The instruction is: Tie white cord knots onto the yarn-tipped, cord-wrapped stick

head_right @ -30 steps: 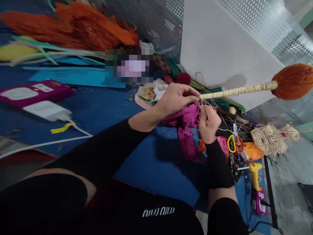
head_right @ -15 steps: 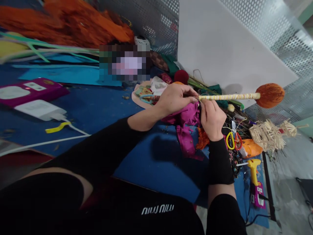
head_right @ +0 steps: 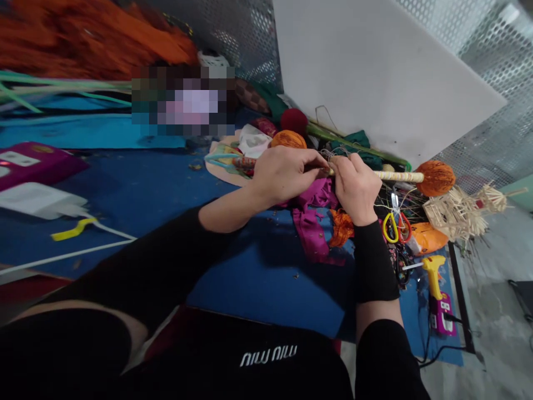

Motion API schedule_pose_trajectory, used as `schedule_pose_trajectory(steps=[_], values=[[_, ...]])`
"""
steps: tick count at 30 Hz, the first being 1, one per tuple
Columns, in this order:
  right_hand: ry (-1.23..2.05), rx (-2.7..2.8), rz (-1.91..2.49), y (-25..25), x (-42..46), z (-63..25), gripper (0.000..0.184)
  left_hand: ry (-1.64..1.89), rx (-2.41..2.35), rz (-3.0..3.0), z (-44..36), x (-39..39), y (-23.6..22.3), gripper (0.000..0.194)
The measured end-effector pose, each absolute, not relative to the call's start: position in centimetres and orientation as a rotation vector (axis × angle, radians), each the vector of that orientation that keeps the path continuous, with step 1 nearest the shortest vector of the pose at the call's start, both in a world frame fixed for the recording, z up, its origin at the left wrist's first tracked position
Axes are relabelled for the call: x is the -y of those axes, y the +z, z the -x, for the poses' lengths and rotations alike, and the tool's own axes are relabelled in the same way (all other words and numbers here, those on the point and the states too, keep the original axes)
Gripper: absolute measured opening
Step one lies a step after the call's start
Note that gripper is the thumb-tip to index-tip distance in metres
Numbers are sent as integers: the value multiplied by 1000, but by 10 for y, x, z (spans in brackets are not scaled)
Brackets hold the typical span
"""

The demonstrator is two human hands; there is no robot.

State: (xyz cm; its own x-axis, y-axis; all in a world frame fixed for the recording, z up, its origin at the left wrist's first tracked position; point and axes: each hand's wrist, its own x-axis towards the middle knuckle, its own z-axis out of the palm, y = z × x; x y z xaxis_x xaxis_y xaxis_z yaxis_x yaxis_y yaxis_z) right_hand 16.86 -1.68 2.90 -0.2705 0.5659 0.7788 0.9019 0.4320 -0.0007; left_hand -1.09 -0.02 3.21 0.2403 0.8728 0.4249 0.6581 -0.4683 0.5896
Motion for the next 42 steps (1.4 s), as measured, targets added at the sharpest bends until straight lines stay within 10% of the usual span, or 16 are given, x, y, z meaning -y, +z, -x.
schedule_pose_trajectory(steps=[42], values=[[-117, 1583, 1477, 71, 32, -270, 17, 1123, -1297, -2550, 31, -11, 33, 36]])
